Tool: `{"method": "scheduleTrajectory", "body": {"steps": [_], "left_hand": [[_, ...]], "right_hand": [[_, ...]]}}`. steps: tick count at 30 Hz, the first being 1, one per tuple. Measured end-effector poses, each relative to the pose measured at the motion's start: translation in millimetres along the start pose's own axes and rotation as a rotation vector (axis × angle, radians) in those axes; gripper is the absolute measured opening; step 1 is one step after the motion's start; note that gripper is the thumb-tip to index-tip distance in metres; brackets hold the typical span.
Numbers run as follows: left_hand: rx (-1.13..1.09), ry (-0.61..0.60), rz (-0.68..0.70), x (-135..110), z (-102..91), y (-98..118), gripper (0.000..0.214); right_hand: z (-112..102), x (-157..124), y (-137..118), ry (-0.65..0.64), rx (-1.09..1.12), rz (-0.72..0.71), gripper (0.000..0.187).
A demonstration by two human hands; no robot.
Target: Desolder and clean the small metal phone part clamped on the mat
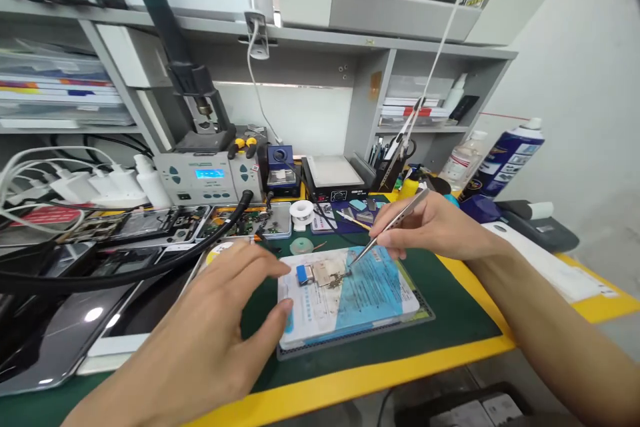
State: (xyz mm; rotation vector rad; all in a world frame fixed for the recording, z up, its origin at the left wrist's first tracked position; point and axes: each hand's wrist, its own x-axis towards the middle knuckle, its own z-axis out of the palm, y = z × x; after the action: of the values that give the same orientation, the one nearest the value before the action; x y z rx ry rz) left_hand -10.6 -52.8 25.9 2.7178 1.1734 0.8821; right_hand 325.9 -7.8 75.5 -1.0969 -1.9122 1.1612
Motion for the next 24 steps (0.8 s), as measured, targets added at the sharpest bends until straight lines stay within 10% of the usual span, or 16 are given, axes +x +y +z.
{"method": "scheduleTrajectory", "body": {"steps": [5,24], "left_hand": [[-0.035,-0.096,0.022,37.1,24.6,-12.3,0.025],[0.021,-0.059,0.060,19.0,39.4,-32.5,0.032]], "right_hand": [[-0.5,-7.1,10.6,-0.059,-0.005,0.026,0.018],[6.2,-6.6,14.0,-0.011,-0.059,-0.101,0.007]]}}
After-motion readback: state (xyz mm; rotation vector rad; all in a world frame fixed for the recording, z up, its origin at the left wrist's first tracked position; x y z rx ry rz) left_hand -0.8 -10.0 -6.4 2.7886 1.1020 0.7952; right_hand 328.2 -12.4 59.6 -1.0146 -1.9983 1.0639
